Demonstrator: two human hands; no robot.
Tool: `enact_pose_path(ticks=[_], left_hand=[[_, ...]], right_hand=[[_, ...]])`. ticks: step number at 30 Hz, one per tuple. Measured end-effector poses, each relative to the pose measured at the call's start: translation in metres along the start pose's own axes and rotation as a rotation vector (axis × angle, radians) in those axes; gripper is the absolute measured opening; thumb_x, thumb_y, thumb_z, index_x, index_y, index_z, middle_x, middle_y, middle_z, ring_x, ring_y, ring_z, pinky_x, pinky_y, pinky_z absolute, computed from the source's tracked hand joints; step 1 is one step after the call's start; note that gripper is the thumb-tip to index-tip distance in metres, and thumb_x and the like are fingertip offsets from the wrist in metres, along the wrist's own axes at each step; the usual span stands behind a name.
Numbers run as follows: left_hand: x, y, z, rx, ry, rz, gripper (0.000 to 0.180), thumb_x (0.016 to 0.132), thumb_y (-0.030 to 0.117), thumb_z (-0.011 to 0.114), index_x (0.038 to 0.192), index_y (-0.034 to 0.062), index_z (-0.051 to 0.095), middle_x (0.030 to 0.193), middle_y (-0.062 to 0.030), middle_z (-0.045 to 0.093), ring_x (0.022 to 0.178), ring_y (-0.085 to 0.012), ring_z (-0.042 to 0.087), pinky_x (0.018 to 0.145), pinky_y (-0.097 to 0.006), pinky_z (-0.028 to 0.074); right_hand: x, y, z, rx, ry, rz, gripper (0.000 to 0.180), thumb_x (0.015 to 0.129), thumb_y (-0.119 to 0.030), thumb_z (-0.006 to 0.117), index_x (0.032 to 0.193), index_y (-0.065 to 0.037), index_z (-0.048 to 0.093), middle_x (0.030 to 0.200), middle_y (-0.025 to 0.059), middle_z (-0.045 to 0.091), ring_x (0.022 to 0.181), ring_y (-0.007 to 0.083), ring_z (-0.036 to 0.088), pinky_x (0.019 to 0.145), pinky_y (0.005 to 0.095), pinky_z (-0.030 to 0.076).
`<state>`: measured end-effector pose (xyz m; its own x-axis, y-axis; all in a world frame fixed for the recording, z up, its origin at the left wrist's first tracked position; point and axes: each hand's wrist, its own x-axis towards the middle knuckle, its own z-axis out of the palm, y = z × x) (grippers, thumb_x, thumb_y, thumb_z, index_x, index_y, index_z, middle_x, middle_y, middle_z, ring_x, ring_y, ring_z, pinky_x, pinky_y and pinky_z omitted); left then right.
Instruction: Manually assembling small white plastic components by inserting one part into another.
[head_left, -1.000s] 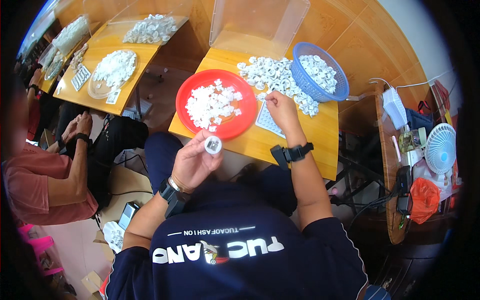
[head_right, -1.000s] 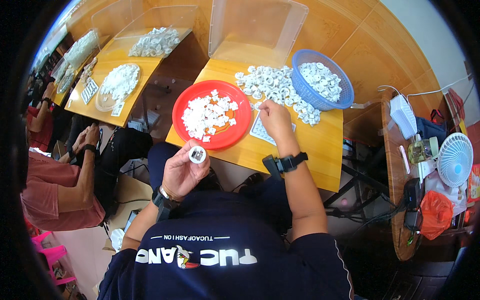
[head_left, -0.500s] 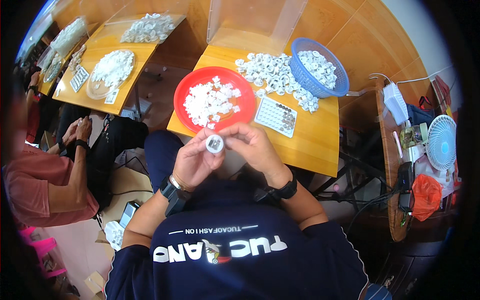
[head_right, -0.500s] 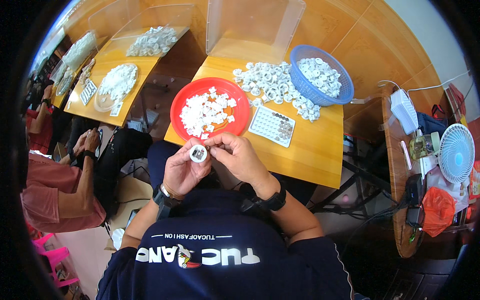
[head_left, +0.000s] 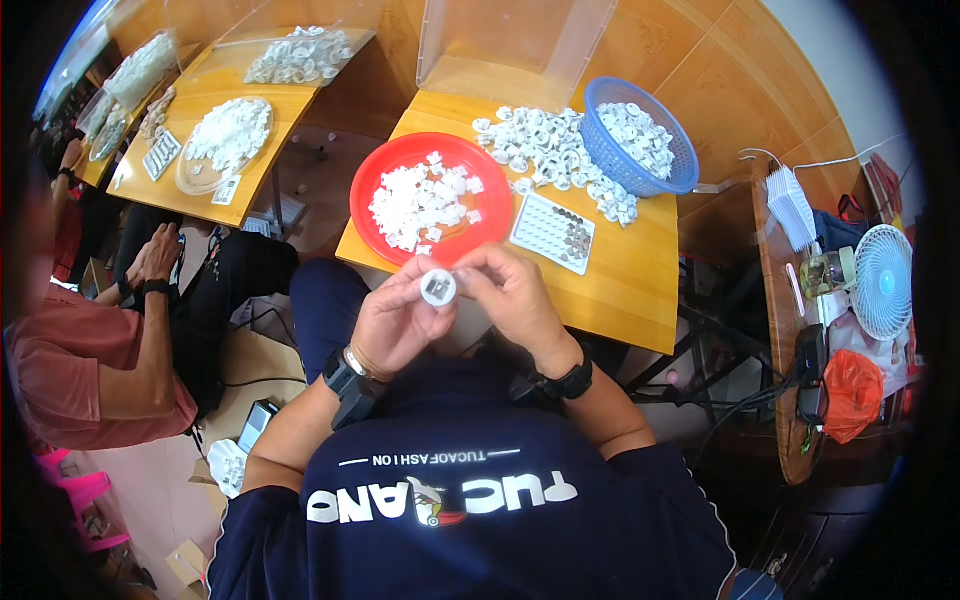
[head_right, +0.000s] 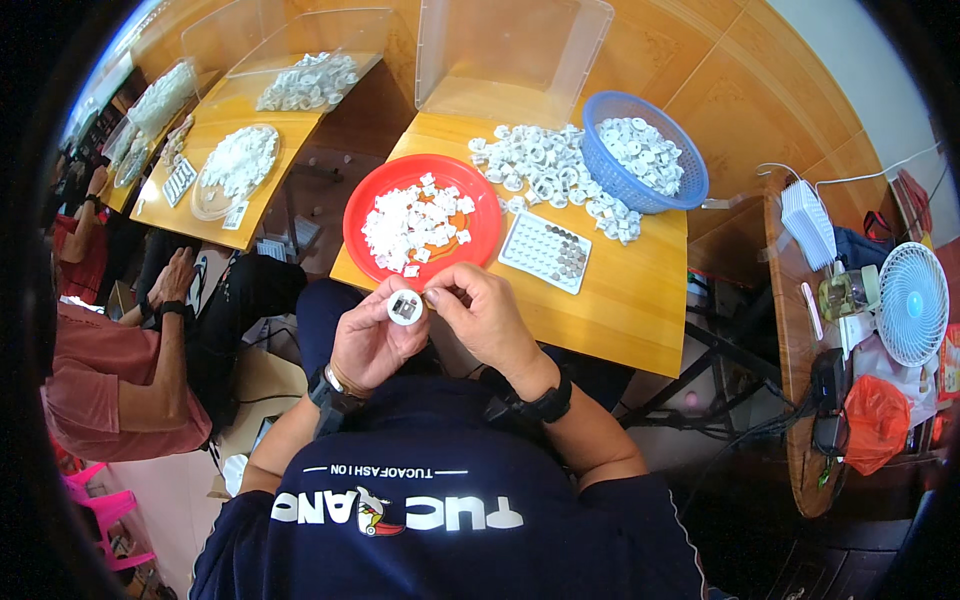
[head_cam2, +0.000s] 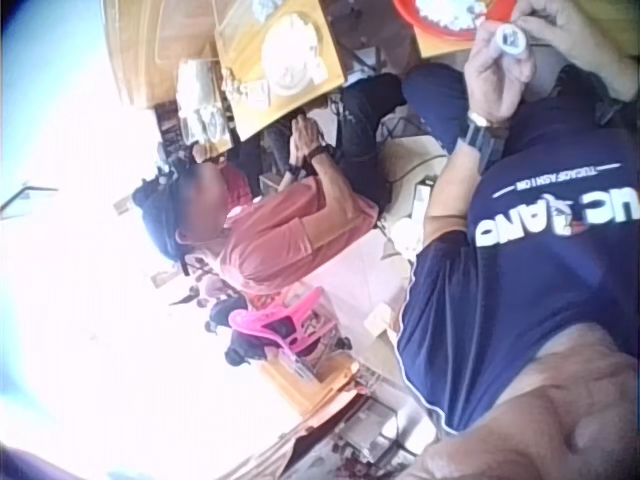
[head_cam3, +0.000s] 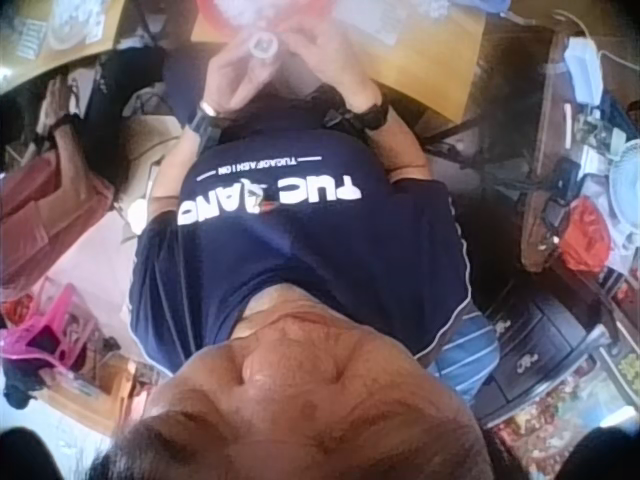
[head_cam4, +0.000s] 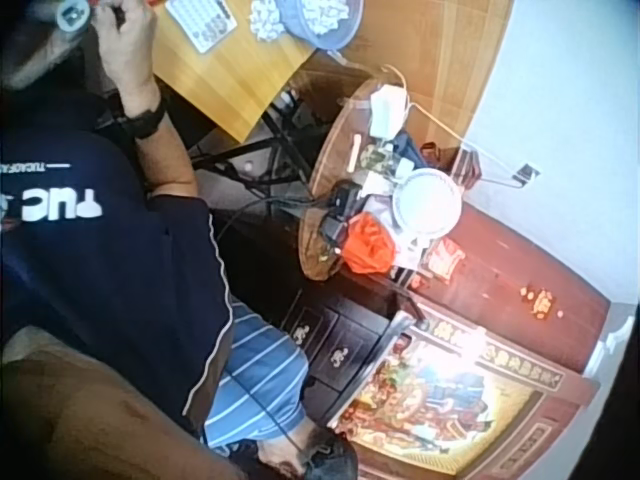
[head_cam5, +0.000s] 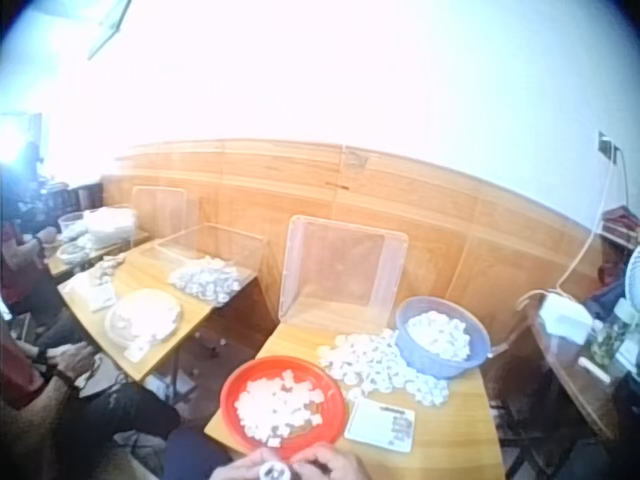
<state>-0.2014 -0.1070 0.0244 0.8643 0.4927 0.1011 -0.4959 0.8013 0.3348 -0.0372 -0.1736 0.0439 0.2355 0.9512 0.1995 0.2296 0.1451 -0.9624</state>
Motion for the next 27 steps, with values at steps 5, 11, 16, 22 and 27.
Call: enact_pose_path(ticks=[5,11,16,22,27], left_hand=[[0.002,-0.002,0.000,0.097,0.140,0.095,0.017,0.095,0.018,0.053,0.104,0.0030,0.053,0.084,-0.0092,0.059,0.070,-0.0176,0.056,0.064,-0.028,0.044],[0.002,-0.003,0.005,0.242,0.162,0.130,0.017,0.095,0.019,0.054,0.102,0.0036,0.053,0.081,-0.0082,0.059,0.068,-0.0149,0.056,0.064,-0.026,0.045],[0.001,-0.006,0.004,0.306,0.186,0.152,0.018,0.095,0.019,0.055,0.103,0.0034,0.053,0.084,-0.0079,0.060,0.068,-0.0132,0.056,0.063,-0.024,0.045],[0.001,-0.007,0.006,0.376,0.217,0.177,0.014,0.096,0.016,0.053,0.103,0.0037,0.052,0.087,-0.0061,0.059,0.071,-0.0120,0.055,0.064,-0.024,0.044],[0.002,-0.011,0.005,0.411,0.236,0.204,0.013,0.097,0.016,0.051,0.103,0.0043,0.052,0.087,-0.0048,0.058,0.071,-0.0112,0.054,0.064,-0.025,0.043]], right_hand=[[-0.002,-0.026,0.002,-0.166,0.126,-0.163,0.008,0.085,-0.005,0.068,0.089,0.000,0.063,0.080,0.0096,0.065,0.068,0.0159,0.064,0.061,0.0278,0.050],[-0.002,-0.031,0.010,-0.302,0.133,-0.288,0.007,0.084,-0.004,0.067,0.088,-0.002,0.062,0.080,0.0106,0.063,0.068,0.0227,0.065,0.058,0.0320,0.051],[-0.003,-0.029,0.012,-0.379,0.142,-0.335,0.008,0.081,-0.002,0.067,0.086,-0.003,0.061,0.078,0.0105,0.061,0.068,0.0259,0.064,0.058,0.0339,0.050],[-0.005,-0.027,0.013,-0.410,0.139,-0.359,0.008,0.080,-0.002,0.067,0.084,-0.004,0.060,0.077,0.0095,0.061,0.069,0.0270,0.063,0.060,0.0362,0.049],[-0.006,-0.025,0.014,-0.475,0.138,-0.380,0.008,0.079,-0.003,0.067,0.084,-0.004,0.061,0.077,0.0096,0.061,0.068,0.0282,0.062,0.060,0.0372,0.049]])
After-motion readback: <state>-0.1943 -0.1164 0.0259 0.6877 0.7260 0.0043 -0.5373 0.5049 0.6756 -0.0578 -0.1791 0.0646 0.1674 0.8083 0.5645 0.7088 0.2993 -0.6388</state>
